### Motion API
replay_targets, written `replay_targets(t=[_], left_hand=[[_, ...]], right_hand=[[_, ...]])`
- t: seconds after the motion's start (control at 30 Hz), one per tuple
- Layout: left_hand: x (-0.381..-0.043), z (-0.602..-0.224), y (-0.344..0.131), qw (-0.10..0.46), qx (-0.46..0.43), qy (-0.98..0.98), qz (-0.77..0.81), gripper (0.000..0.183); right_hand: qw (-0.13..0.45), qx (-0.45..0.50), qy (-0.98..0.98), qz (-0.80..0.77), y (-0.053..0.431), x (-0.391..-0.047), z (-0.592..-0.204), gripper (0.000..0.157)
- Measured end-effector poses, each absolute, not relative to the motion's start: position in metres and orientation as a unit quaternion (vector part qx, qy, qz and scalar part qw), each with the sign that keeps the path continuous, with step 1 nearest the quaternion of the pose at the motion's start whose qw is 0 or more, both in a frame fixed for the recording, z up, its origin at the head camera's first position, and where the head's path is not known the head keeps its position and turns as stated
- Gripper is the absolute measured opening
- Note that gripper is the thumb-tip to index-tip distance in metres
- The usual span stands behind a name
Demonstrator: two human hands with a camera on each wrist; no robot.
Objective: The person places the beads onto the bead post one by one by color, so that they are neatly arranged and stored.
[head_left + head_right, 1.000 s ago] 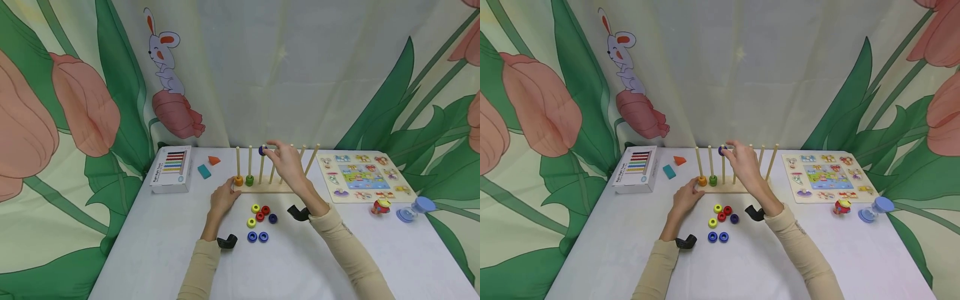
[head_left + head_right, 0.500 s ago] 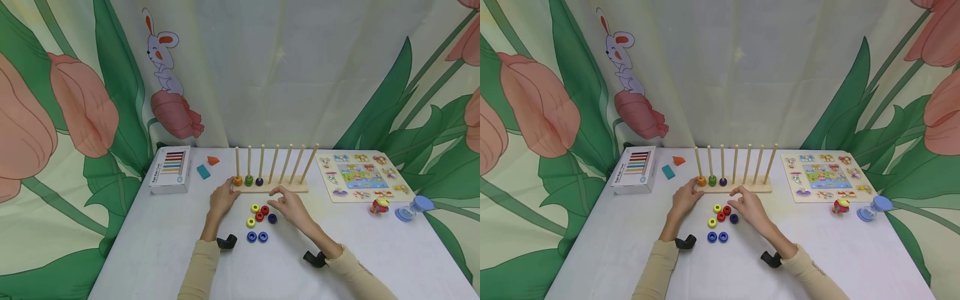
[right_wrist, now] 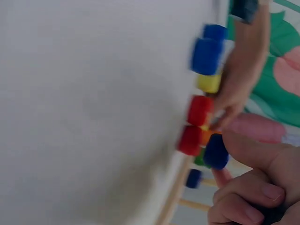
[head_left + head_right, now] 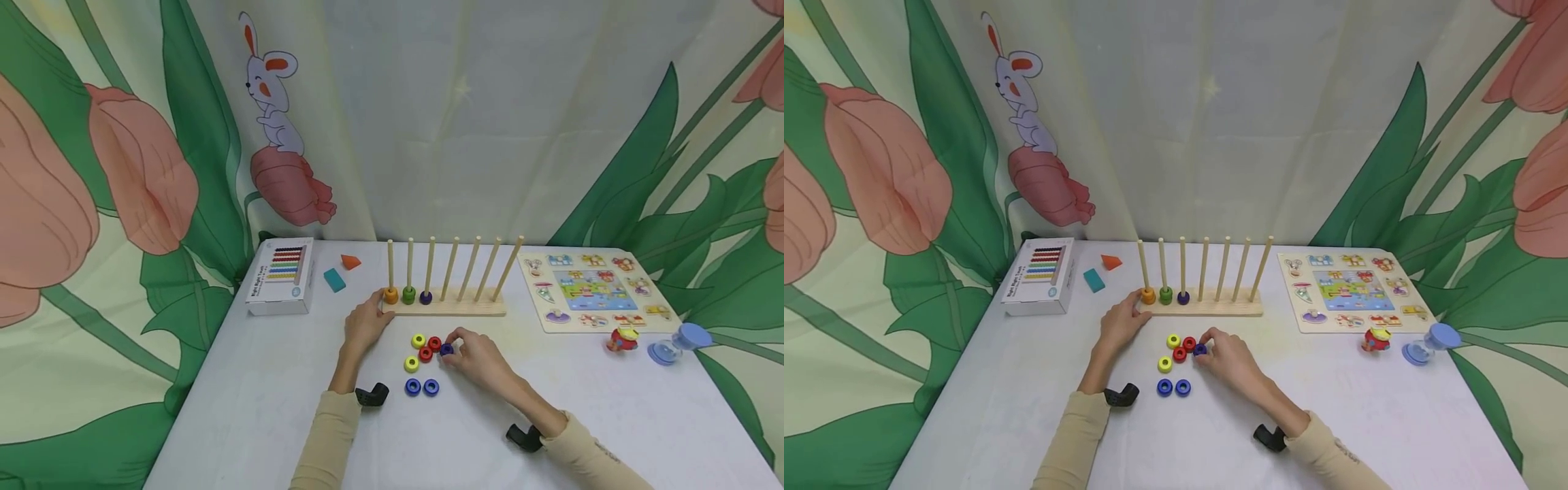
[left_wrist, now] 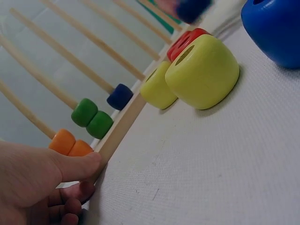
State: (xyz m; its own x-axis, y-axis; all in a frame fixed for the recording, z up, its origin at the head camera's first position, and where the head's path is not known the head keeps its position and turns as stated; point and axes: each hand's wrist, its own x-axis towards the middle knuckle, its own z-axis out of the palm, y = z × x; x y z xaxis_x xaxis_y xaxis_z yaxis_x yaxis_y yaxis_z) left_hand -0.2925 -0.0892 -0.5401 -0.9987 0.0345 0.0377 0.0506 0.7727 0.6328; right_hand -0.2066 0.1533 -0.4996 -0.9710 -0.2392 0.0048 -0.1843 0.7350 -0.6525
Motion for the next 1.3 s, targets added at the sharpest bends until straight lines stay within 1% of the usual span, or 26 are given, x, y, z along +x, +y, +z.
replay_targets(t=[0.27,0.5,0.57,0.63,0.83,0.97,1.03,1.1,1.23,1.3], left_hand=[[-0.293,-0.54,-0.089,0.01,-0.018,-0.94,-0.339,0.062],[-0.291,-0.541,-0.088,0.008,-0.019,-0.939,-0.343,0.062],[-0.291,-0.541,-0.089,0.01,-0.017,-0.94,-0.342,0.062],[-0.291,-0.541,-0.089,0.01,-0.016,-0.94,-0.34,0.062],[-0.292,-0.54,-0.088,0.013,-0.02,-0.941,-0.338,0.061],[-0.292,-0.54,-0.086,0.016,-0.023,-0.941,-0.338,0.06],[-0.292,-0.541,-0.086,0.014,-0.023,-0.941,-0.338,0.06],[-0.292,-0.541,-0.086,0.012,-0.023,-0.942,-0.335,0.061],[-0.291,-0.54,-0.087,0.015,-0.021,-0.944,-0.329,0.061],[-0.292,-0.538,-0.088,0.019,-0.024,-0.943,-0.331,0.061]], right_hand=[[-0.059,-0.137,0.911,-0.383,0.142,-0.226,-0.433,0.034],[-0.2,-0.171,0.89,-0.373,0.124,-0.25,-0.381,0.037],[-0.219,-0.172,0.887,-0.369,0.12,-0.258,-0.372,0.038],[-0.223,-0.166,0.887,-0.368,0.117,-0.267,-0.366,0.038],[-0.211,-0.146,0.893,-0.369,0.114,-0.282,-0.361,0.039],[-0.216,-0.143,0.877,-0.404,0.118,-0.275,-0.374,0.04],[-0.2,-0.144,0.869,-0.429,0.12,-0.268,-0.387,0.038],[-0.156,-0.137,0.871,-0.445,0.122,-0.26,-0.404,0.035],[-0.005,-0.096,0.889,-0.448,0.127,-0.251,-0.443,0.035],[0.057,-0.084,0.895,-0.434,0.13,-0.25,-0.46,0.037]])
